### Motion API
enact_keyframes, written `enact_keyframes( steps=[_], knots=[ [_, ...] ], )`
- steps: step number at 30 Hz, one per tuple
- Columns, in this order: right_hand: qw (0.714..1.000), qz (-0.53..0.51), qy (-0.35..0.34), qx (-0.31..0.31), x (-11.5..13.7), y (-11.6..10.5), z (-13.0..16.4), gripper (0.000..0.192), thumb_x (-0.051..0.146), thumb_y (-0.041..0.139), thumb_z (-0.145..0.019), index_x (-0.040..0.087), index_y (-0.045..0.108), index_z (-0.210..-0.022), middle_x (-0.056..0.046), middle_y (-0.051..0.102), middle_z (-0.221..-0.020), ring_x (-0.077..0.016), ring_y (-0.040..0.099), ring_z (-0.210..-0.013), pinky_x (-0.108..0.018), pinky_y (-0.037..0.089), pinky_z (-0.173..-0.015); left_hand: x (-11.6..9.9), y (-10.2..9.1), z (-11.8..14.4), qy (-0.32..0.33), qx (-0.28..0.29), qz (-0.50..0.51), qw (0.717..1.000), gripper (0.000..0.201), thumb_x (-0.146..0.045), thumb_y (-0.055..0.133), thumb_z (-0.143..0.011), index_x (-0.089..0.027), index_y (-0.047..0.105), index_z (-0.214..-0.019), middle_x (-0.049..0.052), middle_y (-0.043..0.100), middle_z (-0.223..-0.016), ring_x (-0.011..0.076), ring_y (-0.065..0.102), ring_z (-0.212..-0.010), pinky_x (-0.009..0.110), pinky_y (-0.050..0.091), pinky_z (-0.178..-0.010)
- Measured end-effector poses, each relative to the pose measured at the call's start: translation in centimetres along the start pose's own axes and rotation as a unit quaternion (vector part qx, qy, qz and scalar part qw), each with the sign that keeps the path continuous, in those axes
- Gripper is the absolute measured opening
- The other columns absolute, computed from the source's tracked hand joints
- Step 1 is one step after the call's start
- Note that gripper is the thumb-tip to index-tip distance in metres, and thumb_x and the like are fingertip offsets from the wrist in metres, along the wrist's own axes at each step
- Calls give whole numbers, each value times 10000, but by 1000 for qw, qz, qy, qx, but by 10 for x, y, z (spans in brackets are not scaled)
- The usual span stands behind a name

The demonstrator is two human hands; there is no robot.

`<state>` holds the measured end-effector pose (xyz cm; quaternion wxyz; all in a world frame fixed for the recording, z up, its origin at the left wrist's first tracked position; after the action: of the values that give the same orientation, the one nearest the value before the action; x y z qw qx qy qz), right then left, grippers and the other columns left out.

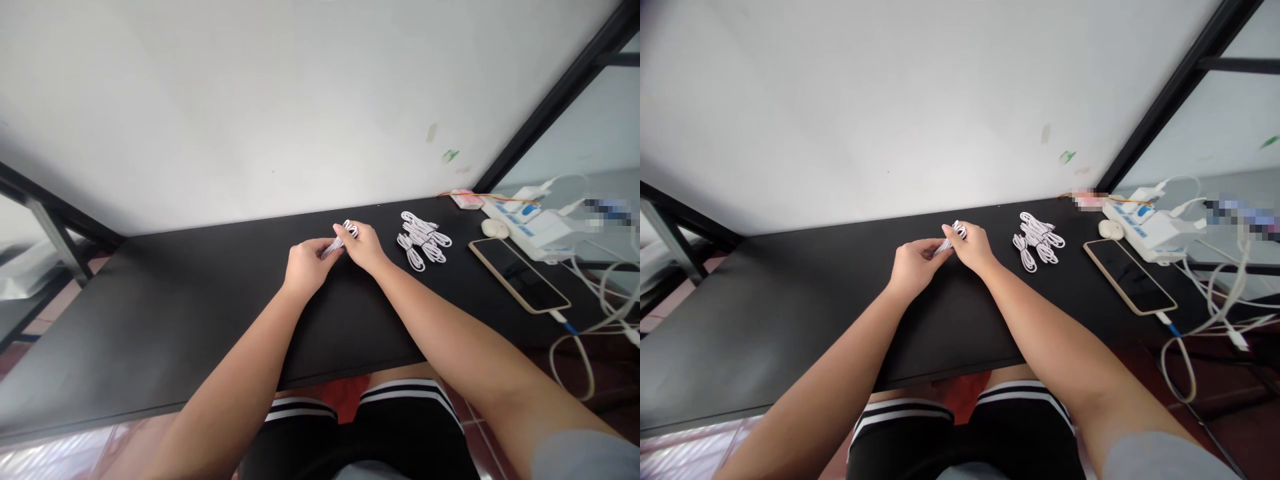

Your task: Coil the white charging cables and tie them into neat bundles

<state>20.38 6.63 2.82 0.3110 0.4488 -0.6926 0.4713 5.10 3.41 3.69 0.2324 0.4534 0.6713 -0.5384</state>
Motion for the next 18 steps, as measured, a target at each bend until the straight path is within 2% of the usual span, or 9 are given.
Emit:
enact_keyframes(
  steps=[4,6,14,18],
  knots=[
    [999,-45,26,0,-10,4,-2,303,499,562,-888,219,561,-773,24,527,-604,-140,483,-567,-258,378,-546,-5,0,0,21,21,-50,998,292,-407,614,-903,-250,787,-1078,-13,676,-665,128,545,-569,262,403,-590],
    [998,-56,24,-3,-12,4,-3,241,471,581,-877,232,578,-840,30,539,-613,-145,504,-564,-256,395,-542,-8,0,0,39,28,-67,997,293,-390,596,-916,-236,788,-1075,-20,636,-619,119,508,-546,256,380,-575],
    [992,-118,31,41,-9,4,-2,294,464,618,-869,232,482,-752,52,537,-526,-117,497,-441,-237,393,-458,-12,1,1,94,25,-94,991,250,-308,555,-950,-209,777,-1009,16,708,-774,137,588,-666,258,444,-690],
    [986,-140,38,88,-7,3,-3,237,418,627,-856,213,547,-767,34,584,-573,-115,544,-488,-229,435,-492,-10,-3,0,88,-7,-83,993,232,-304,569,-943,-219,769,-1024,36,733,-880,160,633,-755,267,474,-750]
  ],
)
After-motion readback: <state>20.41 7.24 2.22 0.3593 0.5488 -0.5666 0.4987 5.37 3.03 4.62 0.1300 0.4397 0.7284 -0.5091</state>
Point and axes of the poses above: each hand's wrist, its own z-axis away from the middle knuckle, its own y-axis out of the palm, x = y × z, the point moved 5 cm from there along -z, towards the middle knuckle
